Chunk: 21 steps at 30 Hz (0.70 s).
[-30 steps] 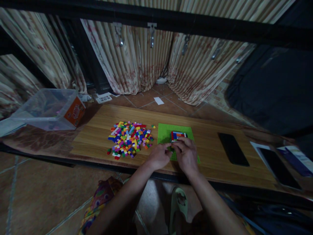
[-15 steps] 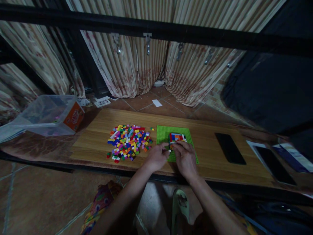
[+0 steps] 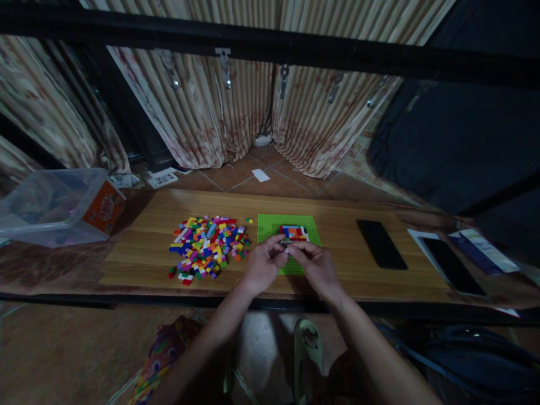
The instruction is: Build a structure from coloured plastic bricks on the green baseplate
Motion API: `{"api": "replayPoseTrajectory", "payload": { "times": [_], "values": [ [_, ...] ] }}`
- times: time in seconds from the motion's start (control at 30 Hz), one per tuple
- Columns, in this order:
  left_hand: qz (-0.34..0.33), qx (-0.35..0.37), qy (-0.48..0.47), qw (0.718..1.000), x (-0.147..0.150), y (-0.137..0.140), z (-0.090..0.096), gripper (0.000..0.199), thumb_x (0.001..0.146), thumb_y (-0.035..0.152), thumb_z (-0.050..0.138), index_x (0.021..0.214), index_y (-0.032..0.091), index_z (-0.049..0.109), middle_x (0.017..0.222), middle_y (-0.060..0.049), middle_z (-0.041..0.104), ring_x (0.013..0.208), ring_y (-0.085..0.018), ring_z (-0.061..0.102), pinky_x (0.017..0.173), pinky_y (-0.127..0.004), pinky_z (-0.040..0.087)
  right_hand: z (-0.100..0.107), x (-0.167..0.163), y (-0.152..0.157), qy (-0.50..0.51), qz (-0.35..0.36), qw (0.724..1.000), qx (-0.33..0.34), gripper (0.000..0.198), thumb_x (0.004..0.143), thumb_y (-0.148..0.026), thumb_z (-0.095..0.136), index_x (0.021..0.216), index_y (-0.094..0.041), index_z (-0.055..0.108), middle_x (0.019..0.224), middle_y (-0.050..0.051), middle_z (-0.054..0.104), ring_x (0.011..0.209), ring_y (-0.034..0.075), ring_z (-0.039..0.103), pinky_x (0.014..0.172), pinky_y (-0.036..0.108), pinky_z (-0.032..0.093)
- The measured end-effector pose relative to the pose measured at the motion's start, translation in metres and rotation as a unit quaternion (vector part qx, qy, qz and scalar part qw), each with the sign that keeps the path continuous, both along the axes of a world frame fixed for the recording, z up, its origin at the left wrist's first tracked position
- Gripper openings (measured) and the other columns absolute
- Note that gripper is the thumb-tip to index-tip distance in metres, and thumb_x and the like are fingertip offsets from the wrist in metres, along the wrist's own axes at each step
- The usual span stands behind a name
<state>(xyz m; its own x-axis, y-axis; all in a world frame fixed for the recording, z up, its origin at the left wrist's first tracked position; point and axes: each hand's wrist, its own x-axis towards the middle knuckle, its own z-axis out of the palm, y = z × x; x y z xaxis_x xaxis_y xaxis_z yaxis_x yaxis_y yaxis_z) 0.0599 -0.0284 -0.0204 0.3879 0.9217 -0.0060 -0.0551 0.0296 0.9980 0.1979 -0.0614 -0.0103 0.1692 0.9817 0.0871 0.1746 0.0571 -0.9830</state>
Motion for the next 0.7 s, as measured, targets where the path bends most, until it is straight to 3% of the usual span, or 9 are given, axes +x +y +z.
{"api": "replayPoseTrajectory", "payload": {
  "times": [0.2, 0.4, 0.6, 0.7],
  "values": [
    [-0.013, 0.003, -0.019, 1.0, 0.003, -0.004, 0.005, 0.048, 0.073, 0.015, 0.064, 0.12, 0.014, 0.053, 0.073, 0.002, 0.06, 0.068, -0.011, 0.058, 0.07, -0.025, 0.048, 0.01, 0.004, -0.003, 0.017, 0.039, 0.999, -0.021, 0.027, 0.078, -0.042, 0.061, 0.065, -0.018, 0.064, 0.064, 0.0, 0.061, 0.064, 0.013, 0.052, 0.063, 0.026, 0.041],
    [-0.031, 0.017, -0.035, 0.999, 0.005, -0.007, 0.013, 0.049, 0.074, 0.014, 0.064, 0.121, 0.015, 0.052, 0.075, 0.002, 0.06, 0.069, -0.01, 0.058, 0.071, -0.024, 0.048, 0.01, 0.011, -0.005, 0.126, 0.046, 0.989, -0.055, 0.027, 0.069, -0.044, 0.071, 0.069, -0.017, 0.067, 0.06, -0.002, 0.057, 0.055, 0.01, 0.042, 0.054, 0.024, 0.034],
    [-0.047, 0.03, -0.035, 0.998, 0.006, -0.009, 0.014, 0.05, 0.074, 0.018, 0.066, 0.122, 0.017, 0.052, 0.077, 0.002, 0.061, 0.071, -0.011, 0.06, 0.072, -0.024, 0.05, 0.012, 0.017, -0.008, 0.191, 0.051, 0.977, -0.079, 0.029, 0.064, -0.045, 0.075, 0.069, -0.017, 0.068, 0.061, -0.001, 0.057, 0.054, 0.009, 0.043, 0.053, 0.025, 0.036],
    [-0.034, 0.027, -0.033, 0.999, 0.007, -0.009, 0.012, 0.046, 0.074, 0.018, 0.066, 0.119, 0.017, 0.055, 0.076, 0.001, 0.062, 0.069, -0.01, 0.06, 0.071, -0.025, 0.05, 0.014, 0.033, -0.007, 0.151, 0.017, 0.987, -0.057, 0.027, 0.066, -0.044, 0.073, 0.07, -0.018, 0.067, 0.059, -0.002, 0.056, 0.054, 0.01, 0.045, 0.054, 0.025, 0.037]
  ]
}}
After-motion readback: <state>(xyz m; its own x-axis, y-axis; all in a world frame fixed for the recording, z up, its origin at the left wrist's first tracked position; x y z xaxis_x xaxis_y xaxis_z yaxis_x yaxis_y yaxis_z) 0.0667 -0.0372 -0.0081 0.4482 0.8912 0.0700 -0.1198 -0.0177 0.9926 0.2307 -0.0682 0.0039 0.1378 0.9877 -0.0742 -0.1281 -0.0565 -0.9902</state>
